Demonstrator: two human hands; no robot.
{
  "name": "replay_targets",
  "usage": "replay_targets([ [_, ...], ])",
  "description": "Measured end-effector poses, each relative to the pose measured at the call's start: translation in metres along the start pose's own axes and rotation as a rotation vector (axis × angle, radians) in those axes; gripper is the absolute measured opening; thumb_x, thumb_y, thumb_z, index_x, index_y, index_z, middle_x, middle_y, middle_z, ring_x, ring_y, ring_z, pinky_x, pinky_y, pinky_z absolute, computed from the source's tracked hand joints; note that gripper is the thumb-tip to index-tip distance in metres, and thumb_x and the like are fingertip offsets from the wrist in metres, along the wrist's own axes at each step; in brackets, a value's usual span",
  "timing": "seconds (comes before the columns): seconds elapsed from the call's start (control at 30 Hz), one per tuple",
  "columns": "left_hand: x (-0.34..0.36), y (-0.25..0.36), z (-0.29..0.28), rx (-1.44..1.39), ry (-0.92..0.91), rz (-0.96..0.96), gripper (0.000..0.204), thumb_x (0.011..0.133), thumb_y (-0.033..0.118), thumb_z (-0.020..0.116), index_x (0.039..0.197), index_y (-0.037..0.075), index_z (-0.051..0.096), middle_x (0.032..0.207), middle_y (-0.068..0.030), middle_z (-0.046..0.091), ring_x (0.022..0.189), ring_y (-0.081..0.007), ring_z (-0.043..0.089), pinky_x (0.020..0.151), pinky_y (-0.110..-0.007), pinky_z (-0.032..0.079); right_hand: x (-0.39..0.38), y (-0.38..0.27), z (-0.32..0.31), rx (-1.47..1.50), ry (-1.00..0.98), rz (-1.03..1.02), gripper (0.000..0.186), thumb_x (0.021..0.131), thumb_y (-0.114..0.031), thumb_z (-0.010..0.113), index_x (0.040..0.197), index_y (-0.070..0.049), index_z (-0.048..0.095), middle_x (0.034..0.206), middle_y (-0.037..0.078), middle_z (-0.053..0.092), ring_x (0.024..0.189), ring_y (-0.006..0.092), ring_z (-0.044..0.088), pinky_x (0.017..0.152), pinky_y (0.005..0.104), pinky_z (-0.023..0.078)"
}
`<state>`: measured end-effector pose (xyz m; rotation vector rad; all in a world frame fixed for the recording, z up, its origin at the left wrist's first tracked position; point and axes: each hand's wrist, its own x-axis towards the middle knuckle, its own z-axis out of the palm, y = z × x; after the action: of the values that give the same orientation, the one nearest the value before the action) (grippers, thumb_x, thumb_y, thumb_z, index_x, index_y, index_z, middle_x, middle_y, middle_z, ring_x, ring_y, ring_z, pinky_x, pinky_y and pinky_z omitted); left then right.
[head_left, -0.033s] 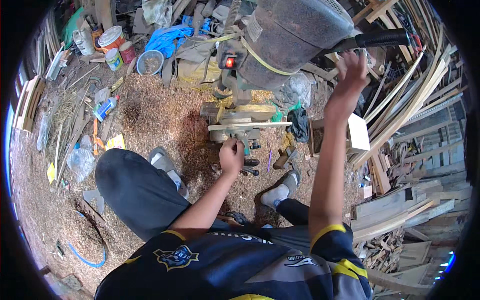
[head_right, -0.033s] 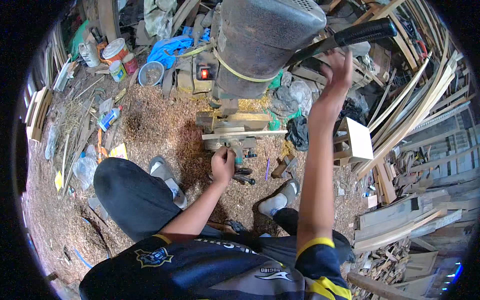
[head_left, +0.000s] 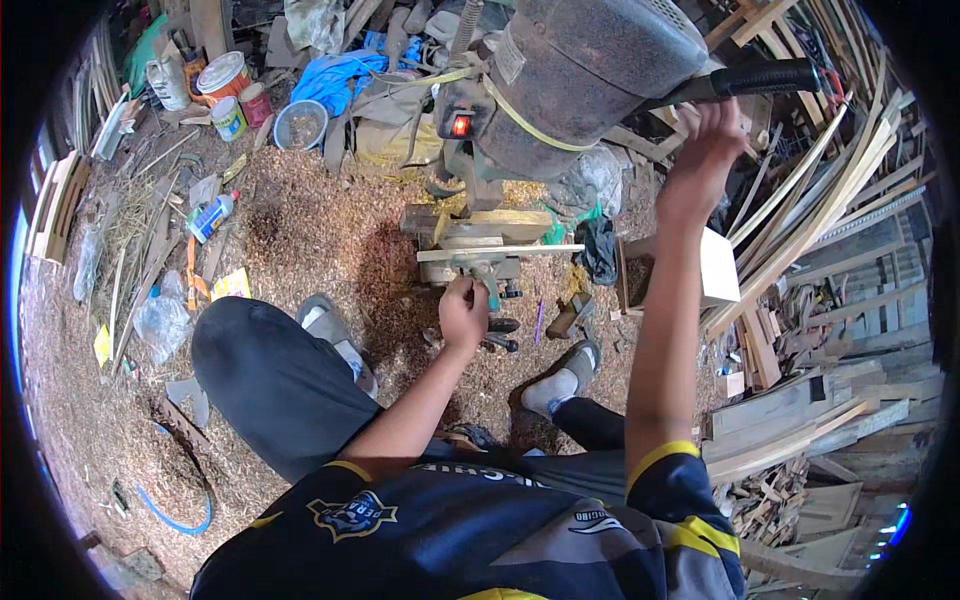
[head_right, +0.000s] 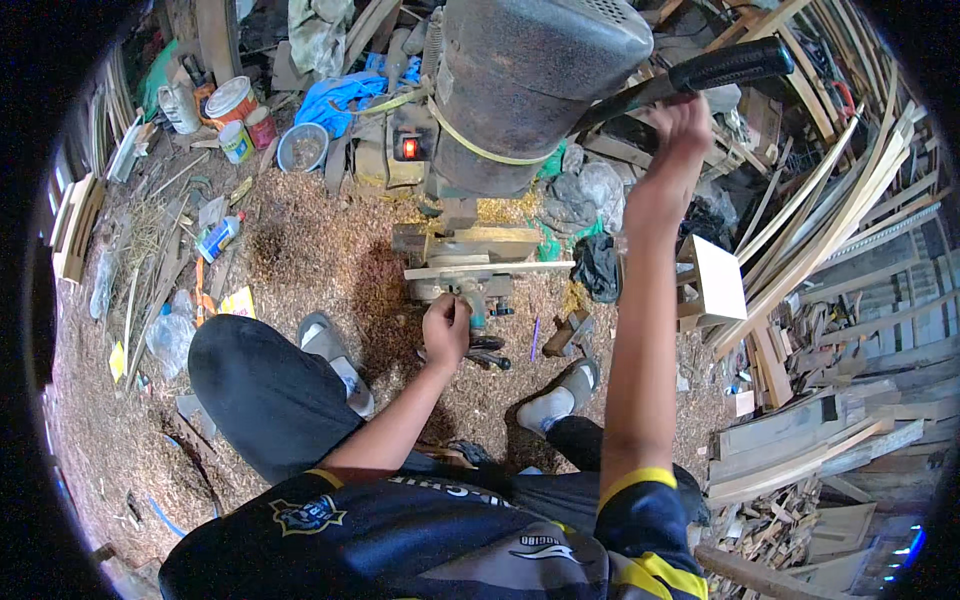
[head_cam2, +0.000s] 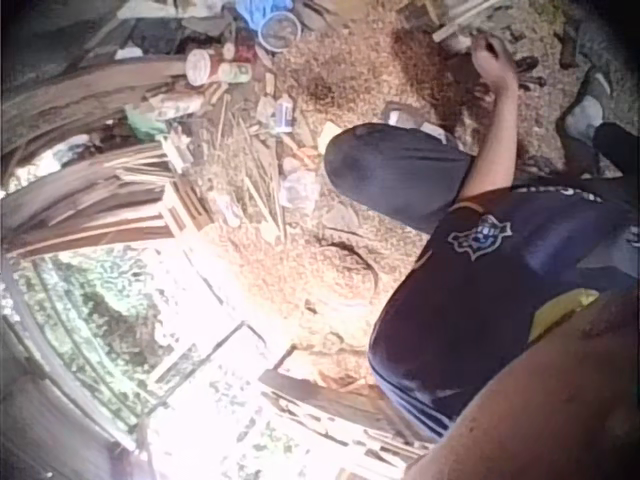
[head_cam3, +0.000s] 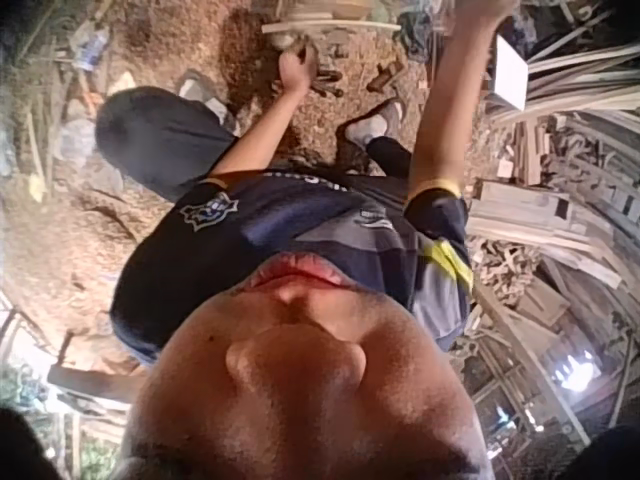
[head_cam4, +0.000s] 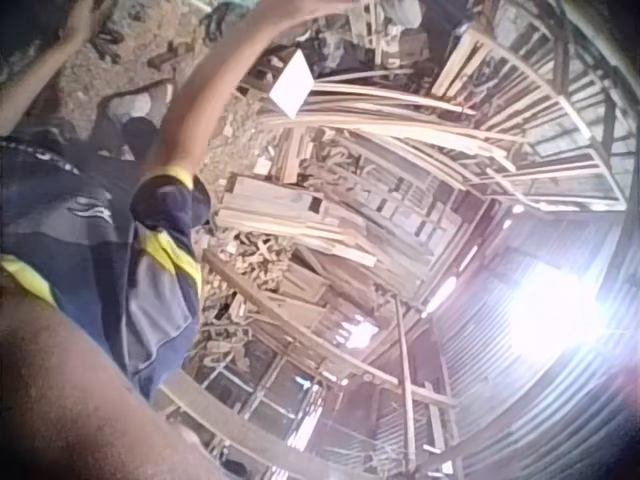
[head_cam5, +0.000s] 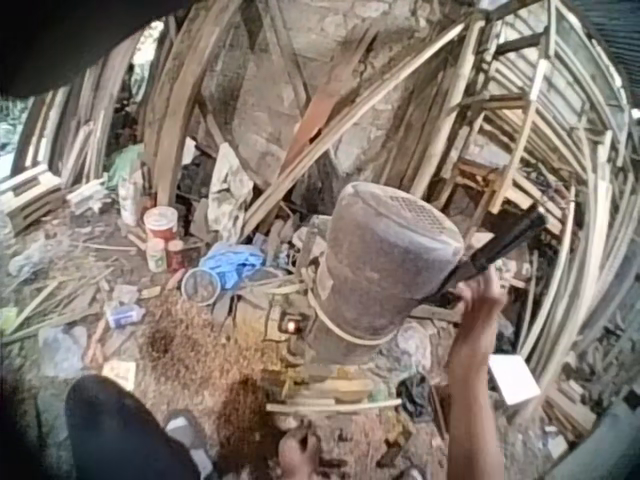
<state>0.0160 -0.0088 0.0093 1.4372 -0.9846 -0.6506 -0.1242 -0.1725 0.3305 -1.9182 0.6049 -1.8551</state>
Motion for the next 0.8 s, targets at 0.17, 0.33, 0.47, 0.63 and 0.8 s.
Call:
replay_targets([
  [0.17, -0.001, -0.005, -0.005, -0.009, 0.005, -0.046, 0.022, 0.095, 0.013, 0.06, 0.08, -0.004, 0.056, 0.079, -0.023, 0.058, 0.075, -0.043, 0.06, 0.066, -0.046, 0.045, 0.071, -0.011, 0.052, -0.057, 0.209, 0.537, 0.062, 0.111, -0.055, 0.039, 0.132, -0.001, 0.06, 0.129, 0.011, 0.067, 0.119, 0.0217, 0.062, 0.105, 0.0379, 0.047],
  [0.33, 0.0, 0.007, -0.005, -0.025, -0.042, -0.053, 0.023, 0.095, 0.013, 0.059, 0.081, -0.005, 0.057, 0.078, -0.0226, 0.057, 0.072, -0.0408, 0.058, 0.066, -0.044, 0.045, 0.098, -0.002, 0.046, 0.372, -0.074, 0.539, 0.05, 0.112, -0.046, 0.043, 0.135, -0.004, 0.06, 0.129, 0.01, 0.068, 0.114, 0.0245, 0.067, 0.097, 0.0381, 0.054],
  [0.47, -0.001, 0.001, -0.003, -0.024, -0.044, -0.055, 0.024, 0.095, 0.014, 0.06, 0.082, -0.005, 0.058, 0.078, -0.0227, 0.057, 0.072, -0.0402, 0.058, 0.066, -0.043, 0.045, 0.112, -0.037, 0.105, 0.149, 0.279, 0.899, 0.045, 0.108, -0.045, 0.047, 0.103, -0.007, 0.07, 0.074, 0.005, 0.067, 0.062, 0.0193, 0.063, 0.053, 0.0292, 0.049],
  [0.63, 0.0, 0.001, 0.0, -0.019, 0.011, -0.027, 0.025, 0.097, 0.014, 0.06, 0.081, -0.003, 0.055, 0.072, -0.0191, 0.053, 0.064, -0.0256, 0.055, 0.062, -0.039, 0.043, 0.084, 0.024, 0.045, 0.156, 0.135, 0.576, 0.04, 0.105, -0.031, 0.056, 0.136, -0.006, 0.06, 0.129, 0.009, 0.068, 0.117, 0.0259, 0.066, 0.102, 0.042, 0.051],
  [0.8, 0.002, 0.004, 0.006, 0.021, 0.046, 0.059, 0.025, 0.096, 0.014, 0.061, 0.08, -0.004, 0.053, 0.074, -0.0216, 0.053, 0.066, -0.0343, 0.054, 0.063, -0.042, 0.043, 0.077, 0.083, 0.011, 0.2, 0.094, 0.557, 0.039, 0.101, -0.026, 0.062, 0.132, -0.002, 0.064, 0.127, 0.009, 0.069, 0.115, 0.0266, 0.064, 0.098, 0.0407, 0.05],
])
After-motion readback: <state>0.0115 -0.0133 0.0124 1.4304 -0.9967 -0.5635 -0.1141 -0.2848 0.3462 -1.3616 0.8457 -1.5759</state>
